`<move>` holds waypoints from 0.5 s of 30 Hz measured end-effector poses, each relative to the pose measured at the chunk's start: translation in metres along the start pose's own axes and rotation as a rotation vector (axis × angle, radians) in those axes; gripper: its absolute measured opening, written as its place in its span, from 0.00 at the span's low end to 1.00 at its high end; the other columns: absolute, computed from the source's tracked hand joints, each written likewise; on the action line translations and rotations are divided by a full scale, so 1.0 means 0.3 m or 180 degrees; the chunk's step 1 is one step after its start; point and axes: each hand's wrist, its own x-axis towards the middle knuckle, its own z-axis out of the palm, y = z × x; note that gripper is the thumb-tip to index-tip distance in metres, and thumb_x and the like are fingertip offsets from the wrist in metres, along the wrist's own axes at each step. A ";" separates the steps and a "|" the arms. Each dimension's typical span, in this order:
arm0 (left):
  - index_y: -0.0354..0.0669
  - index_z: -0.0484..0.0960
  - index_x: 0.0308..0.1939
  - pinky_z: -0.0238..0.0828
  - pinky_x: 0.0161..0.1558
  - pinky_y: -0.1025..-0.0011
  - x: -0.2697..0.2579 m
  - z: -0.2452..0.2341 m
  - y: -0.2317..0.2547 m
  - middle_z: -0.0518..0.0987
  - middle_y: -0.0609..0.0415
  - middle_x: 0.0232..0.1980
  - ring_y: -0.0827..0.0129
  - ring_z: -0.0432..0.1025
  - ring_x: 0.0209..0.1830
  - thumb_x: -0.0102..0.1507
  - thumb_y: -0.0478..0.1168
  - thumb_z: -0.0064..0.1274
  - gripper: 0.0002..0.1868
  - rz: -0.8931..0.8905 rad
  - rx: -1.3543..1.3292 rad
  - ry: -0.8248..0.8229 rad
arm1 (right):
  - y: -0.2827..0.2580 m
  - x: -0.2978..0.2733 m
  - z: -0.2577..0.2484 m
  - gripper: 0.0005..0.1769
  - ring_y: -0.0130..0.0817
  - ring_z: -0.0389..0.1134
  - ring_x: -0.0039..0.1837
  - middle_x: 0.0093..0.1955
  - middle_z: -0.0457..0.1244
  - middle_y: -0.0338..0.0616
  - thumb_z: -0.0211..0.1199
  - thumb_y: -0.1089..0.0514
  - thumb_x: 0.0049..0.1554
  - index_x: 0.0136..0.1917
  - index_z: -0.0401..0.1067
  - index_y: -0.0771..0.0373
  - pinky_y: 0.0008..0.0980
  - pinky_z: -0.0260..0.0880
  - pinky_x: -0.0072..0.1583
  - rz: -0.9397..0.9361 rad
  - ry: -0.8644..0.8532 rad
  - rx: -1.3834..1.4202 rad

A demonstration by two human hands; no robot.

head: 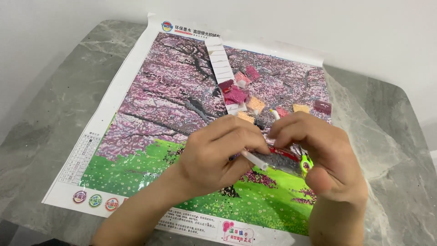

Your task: The person is performing diamond painting, which involves opening small bags of resin diamonds and using a specialized pen tool to place them onto a coded adhesive canvas.

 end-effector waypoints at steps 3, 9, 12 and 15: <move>0.38 0.78 0.40 0.69 0.40 0.70 0.001 -0.018 0.012 0.80 0.54 0.38 0.64 0.73 0.35 0.67 0.39 0.47 0.08 -0.0127 0.0289 0.0055 | 0.048 -0.021 0.024 0.41 0.42 0.73 0.56 0.52 0.67 0.57 0.56 0.29 0.45 0.51 0.67 0.69 0.32 0.78 0.58 -0.0560 0.0384 0.0021; 0.45 0.70 0.49 0.74 0.41 0.74 -0.024 -0.040 0.037 0.80 0.57 0.42 0.71 0.76 0.35 0.64 0.39 0.58 0.14 -0.0484 0.0481 0.0294 | 0.090 -0.077 0.091 0.25 0.39 0.77 0.41 0.44 0.67 0.66 0.66 0.73 0.49 0.58 0.61 0.72 0.22 0.83 0.40 -0.0479 0.1150 -0.0145; 0.44 0.72 0.52 0.72 0.44 0.70 -0.020 -0.052 0.017 0.81 0.58 0.45 0.69 0.80 0.40 0.67 0.35 0.58 0.12 0.0057 0.0437 0.0095 | 0.107 -0.090 0.098 0.22 0.35 0.77 0.40 0.42 0.69 0.58 0.65 0.72 0.51 0.58 0.64 0.68 0.21 0.80 0.39 -0.0450 0.1229 -0.0093; 0.46 0.77 0.52 0.70 0.41 0.70 -0.010 -0.084 0.017 0.77 0.47 0.44 0.66 0.73 0.39 0.66 0.37 0.63 0.13 0.0314 0.0607 -0.0096 | 0.071 -0.083 0.103 0.18 0.41 0.77 0.39 0.41 0.68 0.63 0.59 0.74 0.52 0.57 0.64 0.69 0.31 0.86 0.41 -0.0174 0.1305 0.0521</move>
